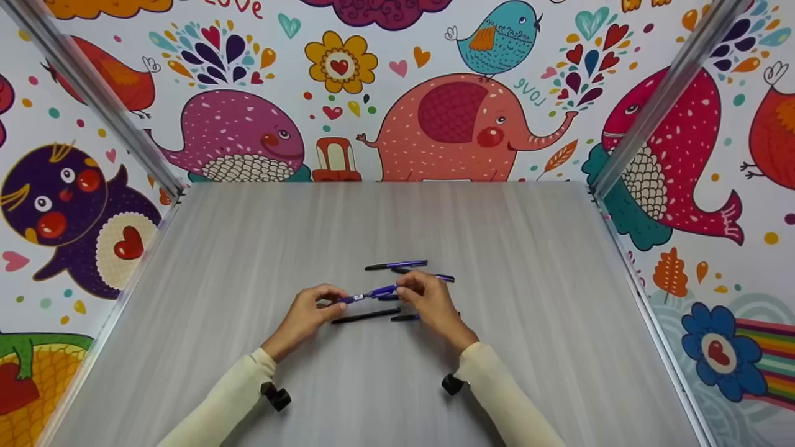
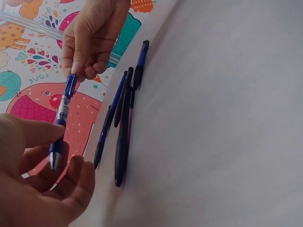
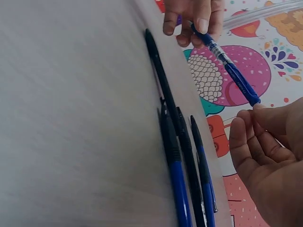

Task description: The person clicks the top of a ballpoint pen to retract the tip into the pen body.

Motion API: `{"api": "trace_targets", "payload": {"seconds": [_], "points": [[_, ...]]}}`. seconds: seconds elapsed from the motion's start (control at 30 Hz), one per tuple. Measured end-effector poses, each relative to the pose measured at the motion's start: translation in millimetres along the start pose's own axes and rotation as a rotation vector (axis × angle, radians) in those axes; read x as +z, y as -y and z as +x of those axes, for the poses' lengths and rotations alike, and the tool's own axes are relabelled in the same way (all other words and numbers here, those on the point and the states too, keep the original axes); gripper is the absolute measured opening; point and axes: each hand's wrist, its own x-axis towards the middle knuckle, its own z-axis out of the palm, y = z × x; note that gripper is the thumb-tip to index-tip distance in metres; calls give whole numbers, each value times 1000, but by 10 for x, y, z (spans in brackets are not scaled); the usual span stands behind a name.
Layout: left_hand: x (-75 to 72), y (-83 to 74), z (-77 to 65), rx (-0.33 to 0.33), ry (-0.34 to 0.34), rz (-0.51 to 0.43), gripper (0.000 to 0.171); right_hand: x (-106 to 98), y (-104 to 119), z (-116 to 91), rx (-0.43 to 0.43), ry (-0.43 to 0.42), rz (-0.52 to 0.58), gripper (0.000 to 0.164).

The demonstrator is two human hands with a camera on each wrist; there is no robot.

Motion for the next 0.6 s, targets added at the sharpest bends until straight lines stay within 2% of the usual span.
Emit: {"api": "trace_targets", "payload": {"seconds": [0.2,0.6], "points": [[-31,92,13,25,-23,33,16,61,-41,13,0,7,-99,8],[-60,241,70,81,-90,161,14,173,-117,51,-27,23,-271,8]]}}
